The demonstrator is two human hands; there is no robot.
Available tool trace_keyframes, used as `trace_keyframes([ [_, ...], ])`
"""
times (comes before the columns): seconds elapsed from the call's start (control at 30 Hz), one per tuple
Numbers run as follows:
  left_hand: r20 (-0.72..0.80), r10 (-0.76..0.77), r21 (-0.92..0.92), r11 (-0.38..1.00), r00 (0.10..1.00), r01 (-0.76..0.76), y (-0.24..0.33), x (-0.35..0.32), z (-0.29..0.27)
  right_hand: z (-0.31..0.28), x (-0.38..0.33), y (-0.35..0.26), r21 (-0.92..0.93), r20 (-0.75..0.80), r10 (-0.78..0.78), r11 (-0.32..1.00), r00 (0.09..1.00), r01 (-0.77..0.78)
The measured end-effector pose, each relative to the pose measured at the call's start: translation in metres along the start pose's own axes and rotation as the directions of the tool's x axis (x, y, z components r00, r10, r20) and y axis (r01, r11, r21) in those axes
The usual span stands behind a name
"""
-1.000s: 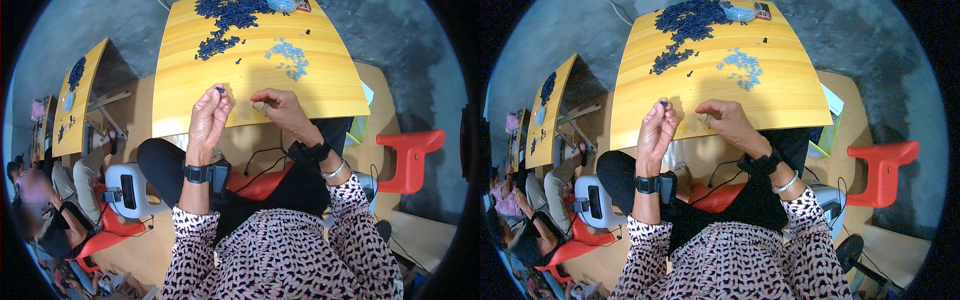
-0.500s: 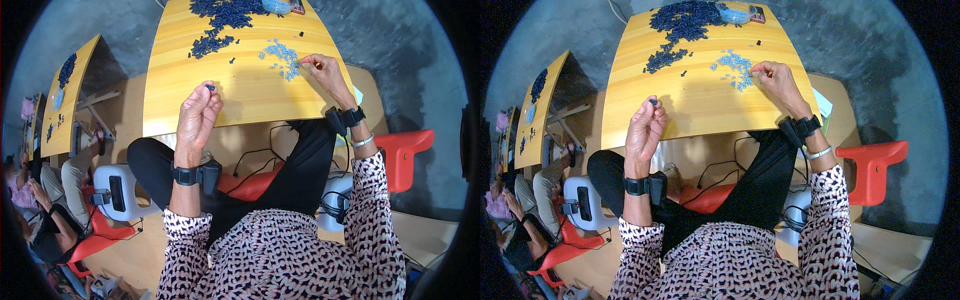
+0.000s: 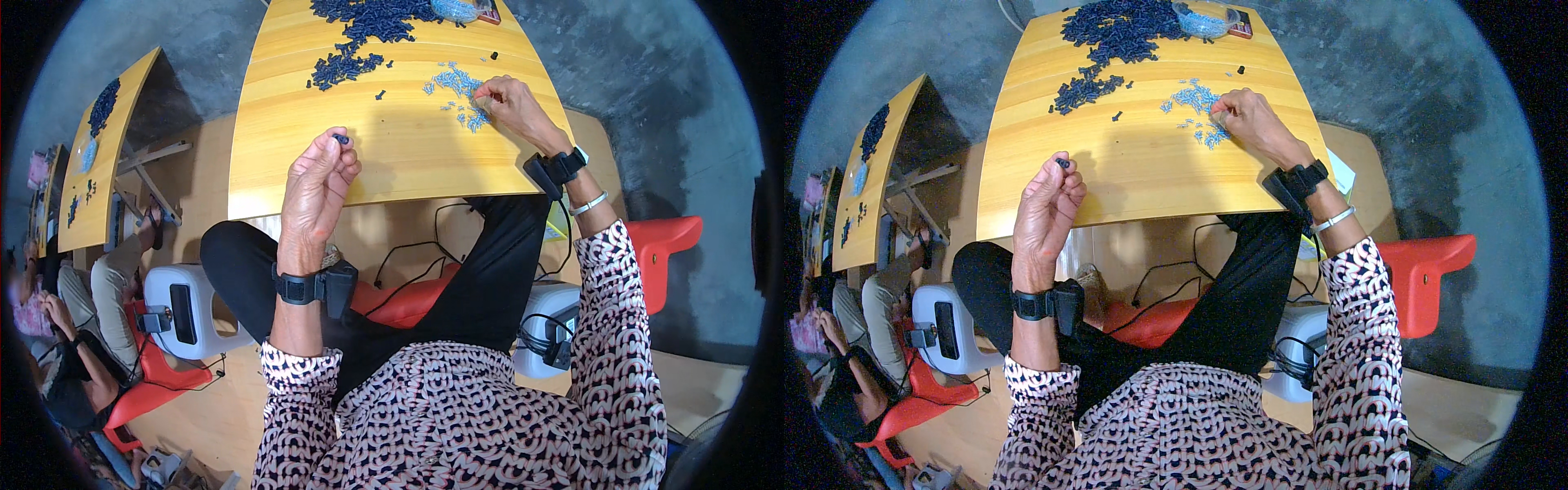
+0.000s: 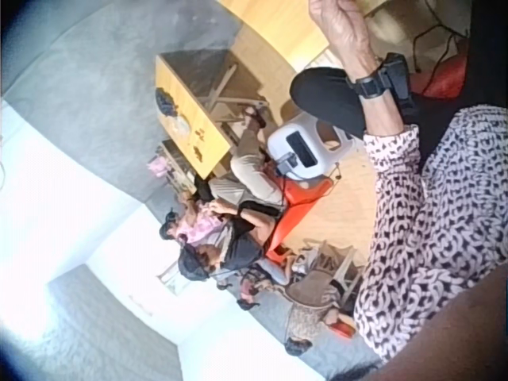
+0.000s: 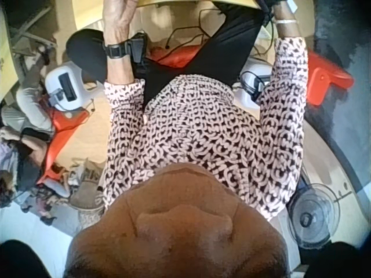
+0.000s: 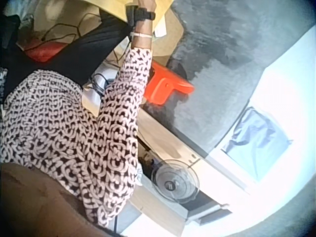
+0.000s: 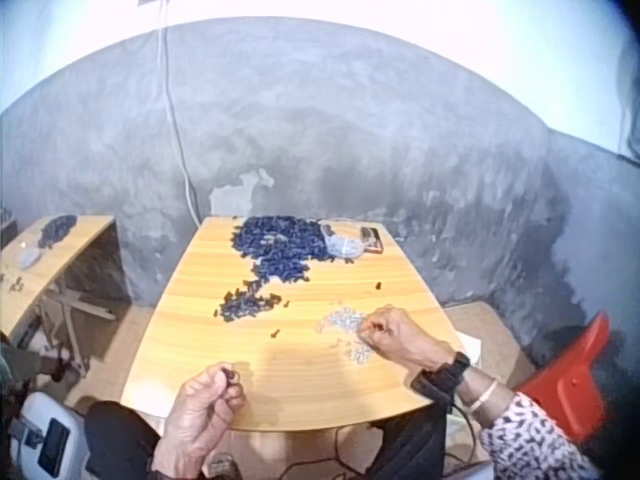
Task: Manually assembling small blue and grey plastic components at a table.
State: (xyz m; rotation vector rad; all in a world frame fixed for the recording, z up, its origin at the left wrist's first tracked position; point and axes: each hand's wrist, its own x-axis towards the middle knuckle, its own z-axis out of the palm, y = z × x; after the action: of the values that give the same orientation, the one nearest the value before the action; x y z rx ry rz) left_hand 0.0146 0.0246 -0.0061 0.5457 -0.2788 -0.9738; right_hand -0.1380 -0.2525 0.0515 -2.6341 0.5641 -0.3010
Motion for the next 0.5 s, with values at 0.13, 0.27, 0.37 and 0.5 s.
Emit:
trace_keyframes([
  [0.13,0.004,0.006,0.004,1.000,1.000,-0.006,0.0013,-0.0015,-0.0005,0.0042,0.0076,0.0039,-0.032,0.017,-0.049,0.998,0.999,0.049],
  [0.27,-0.020,0.005,0.001,1.000,1.000,-0.005,0.0039,-0.0034,0.0011,0.0024,0.0100,0.0011,-0.085,0.076,0.049,0.995,0.996,-0.042],
  [0.37,-0.015,0.004,0.002,1.000,1.000,-0.004,0.0046,-0.0028,0.0024,0.0038,0.0099,0.0043,-0.103,0.085,0.050,0.994,0.995,-0.041],
  [0.5,-0.030,0.007,0.011,1.000,1.000,-0.007,0.0064,-0.0045,0.0035,0.0056,0.0111,-0.0007,-0.070,0.114,0.032,0.997,0.993,-0.024],
])
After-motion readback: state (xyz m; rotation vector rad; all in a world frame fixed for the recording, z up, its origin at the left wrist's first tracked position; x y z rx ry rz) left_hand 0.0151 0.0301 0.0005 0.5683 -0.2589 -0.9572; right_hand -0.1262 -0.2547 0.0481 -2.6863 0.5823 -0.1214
